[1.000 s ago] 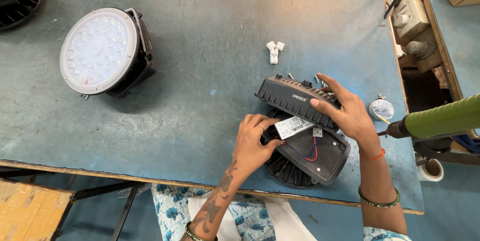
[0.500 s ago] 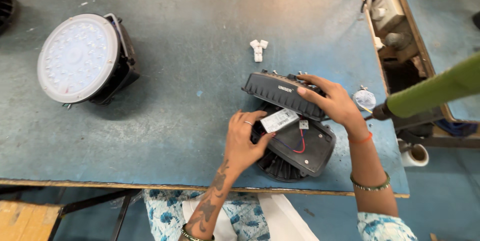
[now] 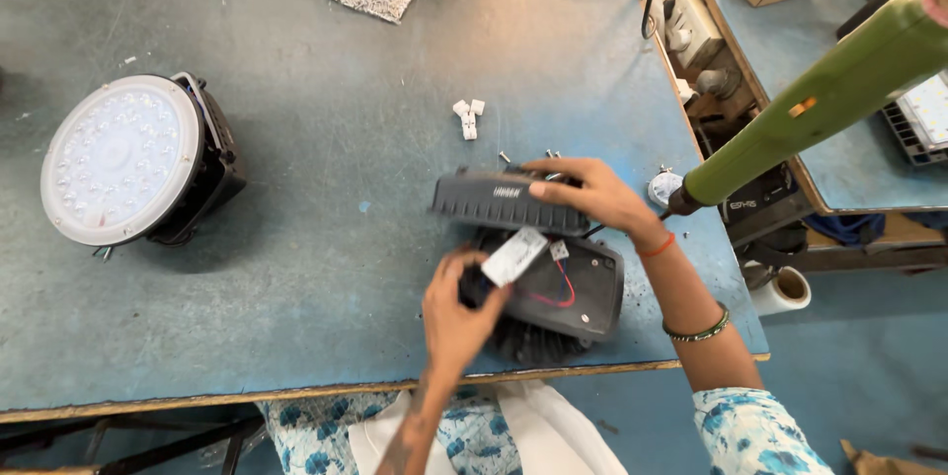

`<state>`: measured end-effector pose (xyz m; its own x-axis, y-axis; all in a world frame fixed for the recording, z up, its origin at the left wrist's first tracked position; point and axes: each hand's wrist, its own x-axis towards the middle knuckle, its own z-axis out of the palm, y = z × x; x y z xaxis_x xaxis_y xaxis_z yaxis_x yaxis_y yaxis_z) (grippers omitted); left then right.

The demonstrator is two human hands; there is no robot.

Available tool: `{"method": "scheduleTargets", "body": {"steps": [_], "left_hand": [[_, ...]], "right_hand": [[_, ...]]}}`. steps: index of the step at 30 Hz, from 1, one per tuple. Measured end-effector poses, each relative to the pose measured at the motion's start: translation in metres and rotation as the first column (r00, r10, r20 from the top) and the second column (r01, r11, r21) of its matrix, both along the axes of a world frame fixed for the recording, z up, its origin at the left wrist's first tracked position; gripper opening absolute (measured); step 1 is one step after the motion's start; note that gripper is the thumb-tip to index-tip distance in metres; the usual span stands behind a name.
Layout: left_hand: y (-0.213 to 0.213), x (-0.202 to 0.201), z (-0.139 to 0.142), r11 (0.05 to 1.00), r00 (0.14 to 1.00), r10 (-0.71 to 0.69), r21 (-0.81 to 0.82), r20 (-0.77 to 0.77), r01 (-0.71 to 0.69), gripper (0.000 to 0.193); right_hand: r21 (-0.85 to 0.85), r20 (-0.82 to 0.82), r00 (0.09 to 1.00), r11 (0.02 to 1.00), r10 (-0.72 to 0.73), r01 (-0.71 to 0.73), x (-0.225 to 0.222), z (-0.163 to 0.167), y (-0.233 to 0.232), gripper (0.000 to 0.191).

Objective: The person assembles an LED floodlight by connecting wires to a driver, positioning the driver inside the housing, and using a green heat gun to apply heat to the wiring area. The person repeatedly opens and closes the housing while adjusting the internal components.

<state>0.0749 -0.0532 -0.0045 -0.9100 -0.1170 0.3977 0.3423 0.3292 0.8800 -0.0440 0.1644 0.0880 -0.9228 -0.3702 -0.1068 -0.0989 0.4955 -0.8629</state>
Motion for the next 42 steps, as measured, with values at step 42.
{"method": "scheduleTargets", "body": {"steps": [42], "left_hand": [[0.053,0.075,-0.026,0.983,0.984,0.175,-0.060,0.032,-0.173,0.050]], "right_hand": [[0.178,-0.543,0.811,0.974,0.216,-0.140,0.073,-0.029,0.041,0.069]]}}
